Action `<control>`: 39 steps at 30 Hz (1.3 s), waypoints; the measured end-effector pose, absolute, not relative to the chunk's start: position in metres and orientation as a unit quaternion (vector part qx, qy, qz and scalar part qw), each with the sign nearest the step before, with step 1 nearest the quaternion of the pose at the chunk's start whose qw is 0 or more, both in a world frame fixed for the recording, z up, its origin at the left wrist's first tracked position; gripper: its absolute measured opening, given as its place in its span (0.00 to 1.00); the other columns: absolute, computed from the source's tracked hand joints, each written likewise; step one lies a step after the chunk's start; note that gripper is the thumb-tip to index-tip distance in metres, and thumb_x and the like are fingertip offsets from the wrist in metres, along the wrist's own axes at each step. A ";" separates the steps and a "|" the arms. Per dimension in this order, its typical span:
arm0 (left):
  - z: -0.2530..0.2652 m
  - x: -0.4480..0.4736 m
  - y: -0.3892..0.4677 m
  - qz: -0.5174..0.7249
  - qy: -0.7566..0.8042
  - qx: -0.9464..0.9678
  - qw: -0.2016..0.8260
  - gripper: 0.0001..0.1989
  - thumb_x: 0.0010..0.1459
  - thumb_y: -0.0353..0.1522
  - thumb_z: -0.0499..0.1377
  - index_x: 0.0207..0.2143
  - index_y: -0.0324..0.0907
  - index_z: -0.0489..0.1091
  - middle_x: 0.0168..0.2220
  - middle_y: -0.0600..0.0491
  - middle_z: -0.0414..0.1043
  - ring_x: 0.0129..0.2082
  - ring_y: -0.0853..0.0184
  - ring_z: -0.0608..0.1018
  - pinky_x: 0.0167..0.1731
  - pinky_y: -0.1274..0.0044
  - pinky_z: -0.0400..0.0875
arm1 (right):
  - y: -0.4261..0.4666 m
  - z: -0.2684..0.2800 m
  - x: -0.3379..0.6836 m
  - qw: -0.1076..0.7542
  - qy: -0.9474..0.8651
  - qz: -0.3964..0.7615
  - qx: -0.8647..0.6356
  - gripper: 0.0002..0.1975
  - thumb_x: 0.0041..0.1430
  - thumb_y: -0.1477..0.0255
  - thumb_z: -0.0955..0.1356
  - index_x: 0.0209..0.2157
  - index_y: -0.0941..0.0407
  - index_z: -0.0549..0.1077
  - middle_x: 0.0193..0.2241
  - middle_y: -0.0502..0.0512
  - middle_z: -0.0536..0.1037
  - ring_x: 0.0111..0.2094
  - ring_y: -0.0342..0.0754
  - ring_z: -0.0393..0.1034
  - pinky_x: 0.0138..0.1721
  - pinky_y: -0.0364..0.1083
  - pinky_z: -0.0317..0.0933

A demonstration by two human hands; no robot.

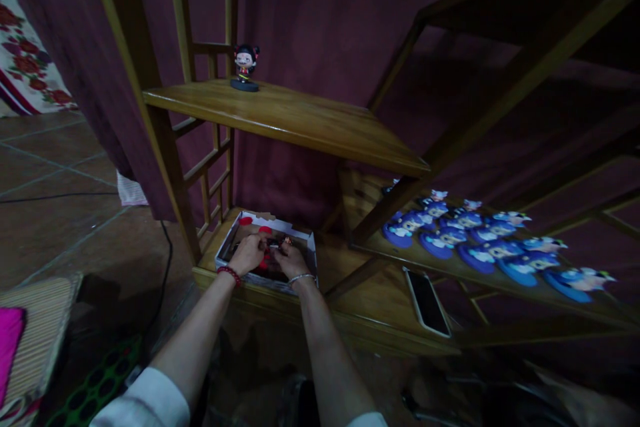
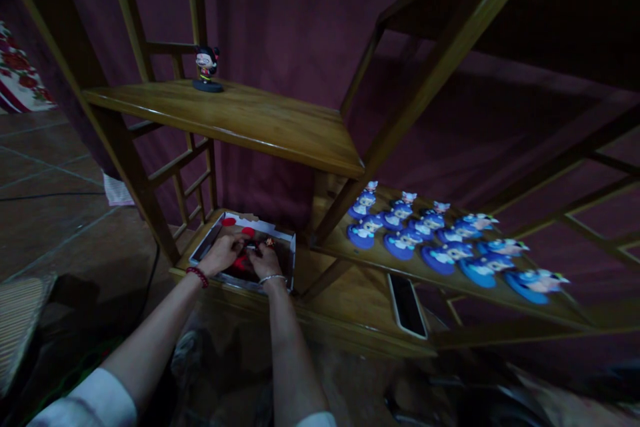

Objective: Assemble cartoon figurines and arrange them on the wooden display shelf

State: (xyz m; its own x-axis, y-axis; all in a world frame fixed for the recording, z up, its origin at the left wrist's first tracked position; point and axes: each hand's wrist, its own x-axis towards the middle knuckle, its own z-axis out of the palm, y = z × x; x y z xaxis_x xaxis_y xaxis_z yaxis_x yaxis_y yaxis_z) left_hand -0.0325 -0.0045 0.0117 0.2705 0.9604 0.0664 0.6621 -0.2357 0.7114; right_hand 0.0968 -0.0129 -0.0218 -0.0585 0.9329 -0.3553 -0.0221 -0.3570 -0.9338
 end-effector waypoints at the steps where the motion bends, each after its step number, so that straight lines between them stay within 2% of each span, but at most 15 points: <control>1: 0.013 -0.032 -0.005 0.258 0.542 0.745 0.289 0.18 0.51 0.26 0.47 0.43 0.39 0.67 0.34 0.48 0.73 0.35 0.67 0.73 0.36 0.79 0.64 | -0.014 -0.021 0.098 0.395 -0.403 0.603 -0.564 0.08 0.47 0.72 0.64 0.33 0.56 0.65 0.25 0.49 0.73 0.22 0.43 0.69 0.25 0.43 0.65; 6: 0.019 -0.030 -0.009 0.254 0.533 0.752 0.293 0.18 0.50 0.25 0.47 0.44 0.38 0.67 0.29 0.50 0.73 0.31 0.68 0.73 0.34 0.79 0.64 | -0.021 -0.010 0.100 0.399 -0.408 0.588 -0.573 0.12 0.47 0.70 0.65 0.36 0.54 0.65 0.27 0.49 0.74 0.21 0.42 0.70 0.24 0.42 0.66; 11: 0.021 -0.030 -0.010 0.262 0.523 0.751 0.306 0.18 0.51 0.27 0.47 0.43 0.38 0.67 0.30 0.50 0.73 0.32 0.69 0.73 0.33 0.79 0.64 | -0.029 -0.001 0.102 0.394 -0.437 0.566 -0.578 0.14 0.45 0.70 0.65 0.38 0.53 0.64 0.33 0.50 0.74 0.19 0.40 0.69 0.19 0.40 0.63; 16: 0.019 -0.029 -0.009 0.264 0.524 0.744 0.320 0.16 0.51 0.27 0.47 0.41 0.38 0.68 0.31 0.51 0.73 0.33 0.69 0.73 0.35 0.79 0.64 | -0.033 0.004 0.105 0.392 -0.465 0.533 -0.588 0.15 0.42 0.69 0.67 0.35 0.55 0.67 0.28 0.50 0.74 0.22 0.42 0.69 0.18 0.39 0.60; 21: 0.017 -0.027 -0.009 0.294 0.494 0.743 0.343 0.15 0.51 0.30 0.47 0.38 0.37 0.69 0.32 0.50 0.72 0.33 0.69 0.72 0.36 0.79 0.65 | -0.034 0.005 0.112 0.390 -0.500 0.508 -0.583 0.16 0.40 0.66 0.68 0.34 0.57 0.69 0.27 0.51 0.74 0.26 0.44 0.68 0.22 0.40 0.60; 26: 0.014 -0.026 -0.009 0.294 0.482 0.741 0.364 0.15 0.52 0.32 0.47 0.39 0.36 0.68 0.30 0.51 0.72 0.31 0.69 0.73 0.32 0.79 0.65 | -0.033 -0.008 0.120 0.399 -0.520 0.484 -0.580 0.18 0.40 0.65 0.68 0.35 0.58 0.69 0.26 0.51 0.74 0.26 0.44 0.67 0.24 0.41 0.61; 34: 0.023 -0.023 -0.013 0.224 0.509 0.760 0.335 0.15 0.53 0.32 0.46 0.38 0.39 0.69 0.31 0.50 0.72 0.34 0.68 0.73 0.33 0.79 0.64 | -0.034 -0.015 0.126 0.406 -0.540 0.467 -0.571 0.15 0.39 0.67 0.68 0.33 0.58 0.70 0.25 0.51 0.74 0.27 0.44 0.68 0.28 0.42 0.62; 39: 0.020 -0.021 -0.017 0.089 0.549 0.790 0.257 0.14 0.50 0.30 0.48 0.37 0.41 0.69 0.35 0.47 0.72 0.37 0.64 0.73 0.36 0.76 0.64 | -0.035 -0.015 0.128 0.394 -0.533 0.450 -0.598 0.17 0.39 0.69 0.68 0.35 0.57 0.70 0.26 0.51 0.74 0.28 0.45 0.68 0.28 0.43 0.63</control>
State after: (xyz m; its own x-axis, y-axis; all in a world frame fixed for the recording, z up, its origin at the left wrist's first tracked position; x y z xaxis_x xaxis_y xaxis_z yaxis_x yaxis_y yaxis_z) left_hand -0.0206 -0.0170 0.0199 0.3813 0.9136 -0.1411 0.8218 -0.2651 0.5043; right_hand 0.1280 -0.0355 -0.0146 0.0249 0.9926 -0.1188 0.2834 -0.1209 -0.9513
